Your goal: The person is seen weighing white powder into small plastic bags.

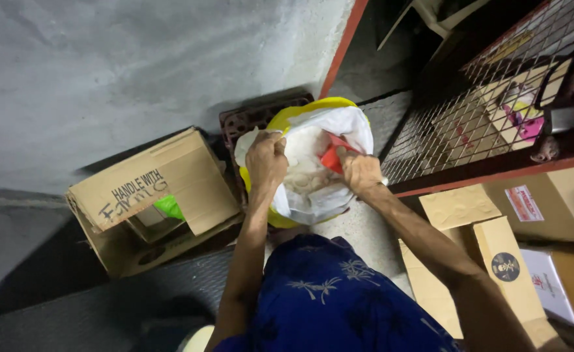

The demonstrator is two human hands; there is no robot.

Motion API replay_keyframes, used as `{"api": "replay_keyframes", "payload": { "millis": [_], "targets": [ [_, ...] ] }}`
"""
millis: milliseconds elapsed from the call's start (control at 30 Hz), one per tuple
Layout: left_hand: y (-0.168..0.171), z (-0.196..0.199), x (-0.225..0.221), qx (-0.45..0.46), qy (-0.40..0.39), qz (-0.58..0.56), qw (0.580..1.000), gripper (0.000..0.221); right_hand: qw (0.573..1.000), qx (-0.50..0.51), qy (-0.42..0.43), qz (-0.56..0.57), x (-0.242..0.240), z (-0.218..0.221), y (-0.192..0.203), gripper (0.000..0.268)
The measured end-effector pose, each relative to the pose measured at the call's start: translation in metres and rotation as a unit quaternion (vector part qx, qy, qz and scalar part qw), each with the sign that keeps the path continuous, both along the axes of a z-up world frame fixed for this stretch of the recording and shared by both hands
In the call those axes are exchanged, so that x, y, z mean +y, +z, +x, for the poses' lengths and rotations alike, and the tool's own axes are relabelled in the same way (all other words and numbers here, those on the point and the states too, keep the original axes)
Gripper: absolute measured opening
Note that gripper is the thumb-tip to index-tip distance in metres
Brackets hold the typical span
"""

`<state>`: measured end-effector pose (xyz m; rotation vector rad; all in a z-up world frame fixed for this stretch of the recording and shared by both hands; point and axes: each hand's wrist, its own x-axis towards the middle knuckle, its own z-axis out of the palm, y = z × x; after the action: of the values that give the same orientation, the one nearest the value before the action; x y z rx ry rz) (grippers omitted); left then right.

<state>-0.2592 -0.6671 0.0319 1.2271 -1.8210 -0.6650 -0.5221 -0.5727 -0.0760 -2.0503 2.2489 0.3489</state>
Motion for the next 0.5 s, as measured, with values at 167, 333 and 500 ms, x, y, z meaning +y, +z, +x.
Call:
{"api": "replay_keyframes", "payload": {
  "millis": [167, 333, 500],
  "targets": [
    [-0.029, -0.011, -0.008, 0.0, 0.035, 0.0, 0.999, 0.015, 0.987, -0.08, 0.05, -0.132, -0.023, 0.004, 0.003, 0.04],
    [-0.038, -0.011, -0.019, 0.005, 0.064, 0.002, 0.998, 0.015, 0.97, -0.152, 0.127, -0.143, -0.041, -0.012, -0.009, 0.041],
    [-0.052, 0.002, -0.045, -0.025, 0.136, -0.008, 0.99, 0.015, 0.978, -0.154, 0.105, -0.09, -0.052, 0.004, 0.025, 0.041]
  ]
}}
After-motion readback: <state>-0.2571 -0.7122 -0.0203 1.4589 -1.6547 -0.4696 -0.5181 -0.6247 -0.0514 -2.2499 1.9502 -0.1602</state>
